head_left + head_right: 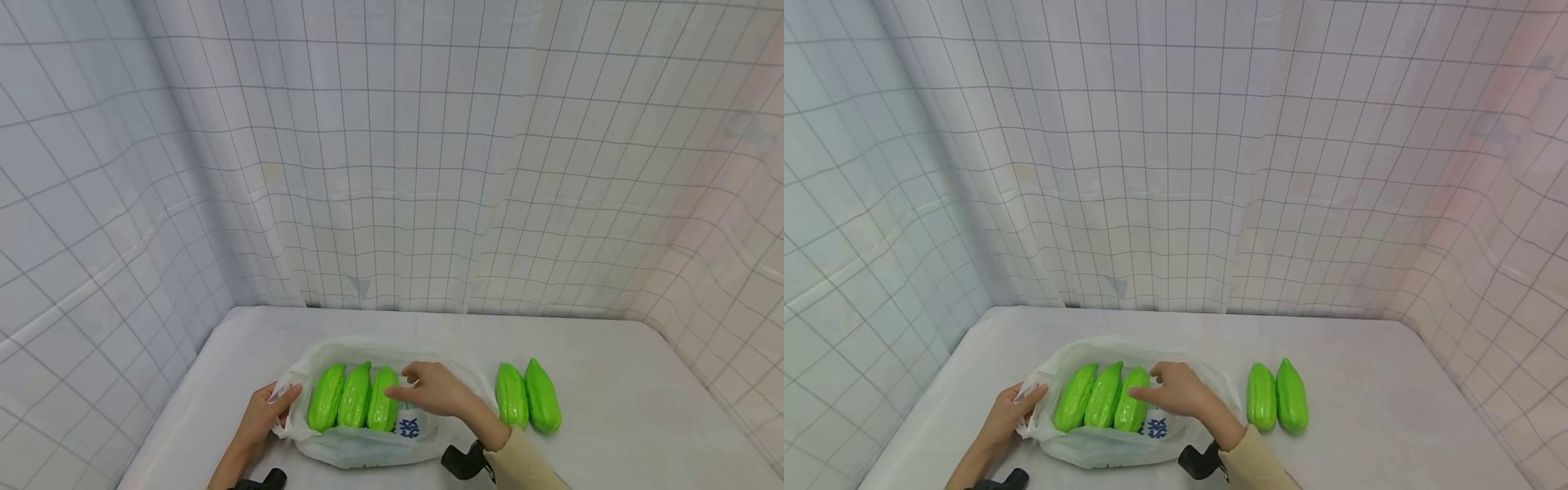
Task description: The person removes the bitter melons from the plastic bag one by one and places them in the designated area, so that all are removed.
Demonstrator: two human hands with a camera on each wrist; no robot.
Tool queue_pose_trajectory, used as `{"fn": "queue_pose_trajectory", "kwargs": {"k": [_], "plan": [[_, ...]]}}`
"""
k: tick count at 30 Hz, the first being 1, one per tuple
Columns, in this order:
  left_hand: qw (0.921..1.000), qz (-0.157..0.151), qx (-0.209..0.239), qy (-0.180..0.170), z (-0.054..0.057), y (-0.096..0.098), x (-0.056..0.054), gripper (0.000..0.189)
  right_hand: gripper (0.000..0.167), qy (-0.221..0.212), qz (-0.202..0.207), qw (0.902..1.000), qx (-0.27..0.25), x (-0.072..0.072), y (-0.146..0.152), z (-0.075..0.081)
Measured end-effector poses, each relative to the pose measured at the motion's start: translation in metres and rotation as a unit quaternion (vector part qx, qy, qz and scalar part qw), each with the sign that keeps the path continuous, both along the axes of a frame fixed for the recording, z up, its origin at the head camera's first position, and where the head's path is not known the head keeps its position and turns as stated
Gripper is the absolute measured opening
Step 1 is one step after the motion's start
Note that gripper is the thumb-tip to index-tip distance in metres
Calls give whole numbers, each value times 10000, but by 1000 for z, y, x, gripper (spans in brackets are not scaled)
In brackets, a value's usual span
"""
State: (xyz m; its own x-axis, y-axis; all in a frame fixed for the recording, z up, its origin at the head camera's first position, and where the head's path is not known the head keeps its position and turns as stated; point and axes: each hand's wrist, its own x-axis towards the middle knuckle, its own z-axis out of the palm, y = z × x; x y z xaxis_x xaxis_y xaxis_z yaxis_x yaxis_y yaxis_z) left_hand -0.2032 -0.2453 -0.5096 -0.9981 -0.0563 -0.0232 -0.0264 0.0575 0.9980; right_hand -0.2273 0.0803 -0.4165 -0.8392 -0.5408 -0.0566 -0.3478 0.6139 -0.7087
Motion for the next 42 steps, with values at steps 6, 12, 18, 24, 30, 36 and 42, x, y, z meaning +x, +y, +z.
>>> {"fn": "queue_pose_trajectory", "kwargs": {"k": [6, 12, 18, 24, 30, 36, 42], "plan": [[9999, 65, 61, -64, 0, 0, 0, 25, 62, -59, 119, 9997, 202, -2, -8, -2], [10000, -21, -50, -29, 0, -1, 0, 24, 65, -149, 62, 9991, 404, -4, -14, -5], [9999, 51, -23, -116, -1, 0, -1, 23, 66, -164, 10, 9985, 526, -8, -20, -9], [10000, 14, -25, -65, -1, -1, 0, 23, 67, -178, -115, 9978, 628, -9, -26, -12], [10000, 6, 11, 7, 0, 0, 0, 22, 64, -293, -264, 9973, 623, -10, -30, -18], [9999, 106, -39, -122, 0, -1, 0, 23, 64, -381, -311, 9969, 610, -9, -33, -21], [9999, 88, -34, -113, 0, 0, 0, 23, 66, -412, -369, 9970, 547, -9, -34, -25]]}}
